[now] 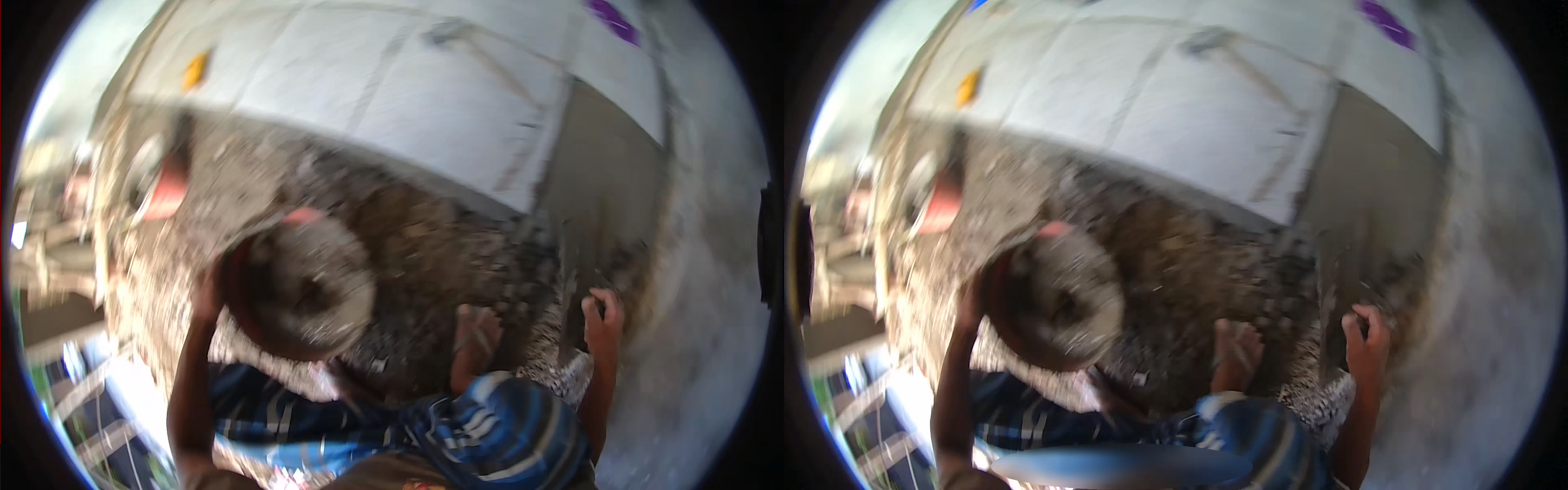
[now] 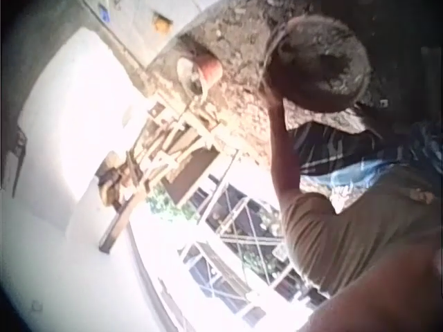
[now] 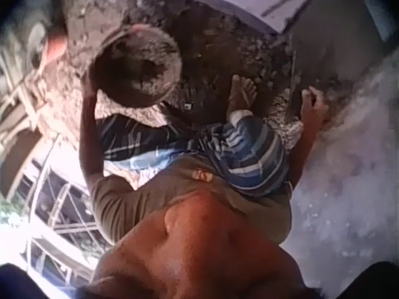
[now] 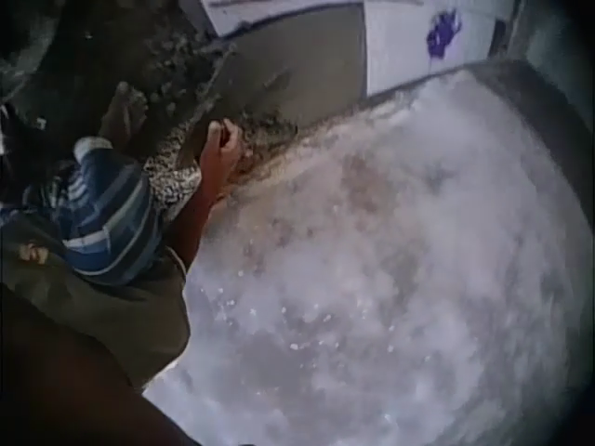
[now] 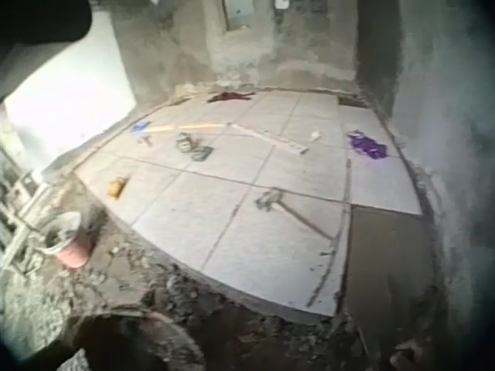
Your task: Applying and leveling mortar on the ground to prepare for floor tiling.
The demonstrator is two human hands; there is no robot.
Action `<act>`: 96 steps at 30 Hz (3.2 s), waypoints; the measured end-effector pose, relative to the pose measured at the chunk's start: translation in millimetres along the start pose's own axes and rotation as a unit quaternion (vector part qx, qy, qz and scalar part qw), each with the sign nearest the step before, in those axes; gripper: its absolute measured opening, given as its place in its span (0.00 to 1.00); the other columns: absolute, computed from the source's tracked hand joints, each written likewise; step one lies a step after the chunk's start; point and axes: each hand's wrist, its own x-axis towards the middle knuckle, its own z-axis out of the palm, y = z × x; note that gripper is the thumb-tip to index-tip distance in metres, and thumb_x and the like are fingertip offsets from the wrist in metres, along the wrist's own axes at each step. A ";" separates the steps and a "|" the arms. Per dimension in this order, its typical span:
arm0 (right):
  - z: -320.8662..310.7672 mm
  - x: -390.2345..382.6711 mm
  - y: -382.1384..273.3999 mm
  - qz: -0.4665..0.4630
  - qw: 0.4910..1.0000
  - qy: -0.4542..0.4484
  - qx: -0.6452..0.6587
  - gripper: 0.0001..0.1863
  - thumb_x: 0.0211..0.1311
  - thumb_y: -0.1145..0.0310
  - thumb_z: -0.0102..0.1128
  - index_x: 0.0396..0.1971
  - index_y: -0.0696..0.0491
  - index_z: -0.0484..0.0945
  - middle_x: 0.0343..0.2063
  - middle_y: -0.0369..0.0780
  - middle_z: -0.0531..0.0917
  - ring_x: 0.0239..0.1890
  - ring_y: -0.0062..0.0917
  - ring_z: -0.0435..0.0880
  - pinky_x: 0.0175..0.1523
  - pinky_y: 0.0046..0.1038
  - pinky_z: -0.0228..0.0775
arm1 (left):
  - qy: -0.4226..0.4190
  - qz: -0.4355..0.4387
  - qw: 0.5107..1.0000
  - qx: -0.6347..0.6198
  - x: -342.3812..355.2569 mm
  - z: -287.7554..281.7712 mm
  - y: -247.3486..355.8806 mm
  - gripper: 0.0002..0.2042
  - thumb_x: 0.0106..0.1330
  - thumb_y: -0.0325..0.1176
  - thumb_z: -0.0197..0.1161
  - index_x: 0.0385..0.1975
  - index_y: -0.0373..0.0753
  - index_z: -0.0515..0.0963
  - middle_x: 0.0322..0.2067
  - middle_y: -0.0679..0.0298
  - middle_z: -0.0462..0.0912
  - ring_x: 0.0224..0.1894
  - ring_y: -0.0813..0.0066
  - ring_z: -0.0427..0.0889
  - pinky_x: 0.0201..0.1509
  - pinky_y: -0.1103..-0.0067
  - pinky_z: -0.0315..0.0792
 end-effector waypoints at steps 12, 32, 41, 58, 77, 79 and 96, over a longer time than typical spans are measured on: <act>156.0 11.3 -213.2 -0.417 0.753 -0.270 -0.431 0.12 0.61 0.68 0.55 0.42 0.57 0.76 0.23 0.45 0.83 0.29 0.40 0.87 0.35 0.38 0.80 | 0.000 -0.222 0.916 -0.333 4.6 -48.5 126.7 0.28 0.75 0.55 0.49 0.30 0.30 0.74 0.21 0.56 0.72 0.28 0.70 0.70 0.36 0.69 0.67; 235.5 -21.6 -243.2 -0.312 0.771 -0.481 -0.277 0.20 0.65 0.56 0.57 0.46 0.59 0.73 0.29 0.54 0.84 0.34 0.50 0.84 0.42 0.49 0.75 | -0.022 -0.255 0.899 -0.355 5.3 -51.7 129.9 0.27 0.76 0.53 0.48 0.29 0.30 0.74 0.20 0.48 0.72 0.26 0.57 0.71 0.37 0.64 0.68; 244.4 -36.3 -250.8 -0.301 0.759 -0.522 -0.247 0.23 0.65 0.58 0.56 0.51 0.60 0.73 0.32 0.53 0.85 0.36 0.52 0.84 0.42 0.49 0.75 | -0.013 -0.252 0.883 -0.395 8.4 -44.7 132.7 0.27 0.76 0.52 0.47 0.29 0.30 0.74 0.20 0.47 0.71 0.25 0.63 0.68 0.36 0.66 0.67; 210.9 -29.6 -220.2 -0.228 0.854 -0.467 -0.016 0.22 0.62 0.57 0.62 0.48 0.59 0.77 0.33 0.54 0.84 0.39 0.48 0.85 0.45 0.43 0.76 | 0.072 -0.069 0.941 -0.325 -8.8 -13.0 71.9 0.16 0.73 0.39 0.53 0.49 0.32 0.78 0.37 0.51 0.83 0.39 0.60 0.79 0.51 0.69 0.73; -55.5 -41.0 74.2 0.275 0.855 0.029 0.438 0.13 0.64 0.58 0.62 0.38 0.53 0.79 0.12 0.30 0.71 0.09 0.14 0.65 0.15 0.21 0.57 | -0.060 -0.455 0.808 -0.369 2.6 13.2 -61.6 0.33 0.60 0.76 0.48 0.22 0.47 0.70 0.12 0.72 0.68 0.11 0.80 0.65 0.14 0.80 0.59; -64.5 -34.5 92.3 0.320 0.784 0.026 0.531 0.12 0.65 0.56 0.60 0.36 0.51 0.78 0.12 0.28 0.70 0.08 0.14 0.64 0.15 0.21 0.58 | -0.057 -0.482 0.802 -0.348 5.1 11.1 -59.1 0.34 0.59 0.78 0.47 0.22 0.47 0.70 0.12 0.73 0.68 0.11 0.79 0.66 0.13 0.78 0.59; -60.6 30.3 122.7 0.275 0.940 0.154 0.131 0.16 0.64 0.59 0.61 0.39 0.59 0.81 0.29 0.48 0.84 0.34 0.36 0.85 0.39 0.39 0.75 | -0.100 -0.396 0.794 -0.451 20.2 33.0 -105.4 0.41 0.69 0.68 0.42 0.74 0.45 0.54 0.60 0.56 0.74 0.54 0.62 0.79 0.46 0.71 0.76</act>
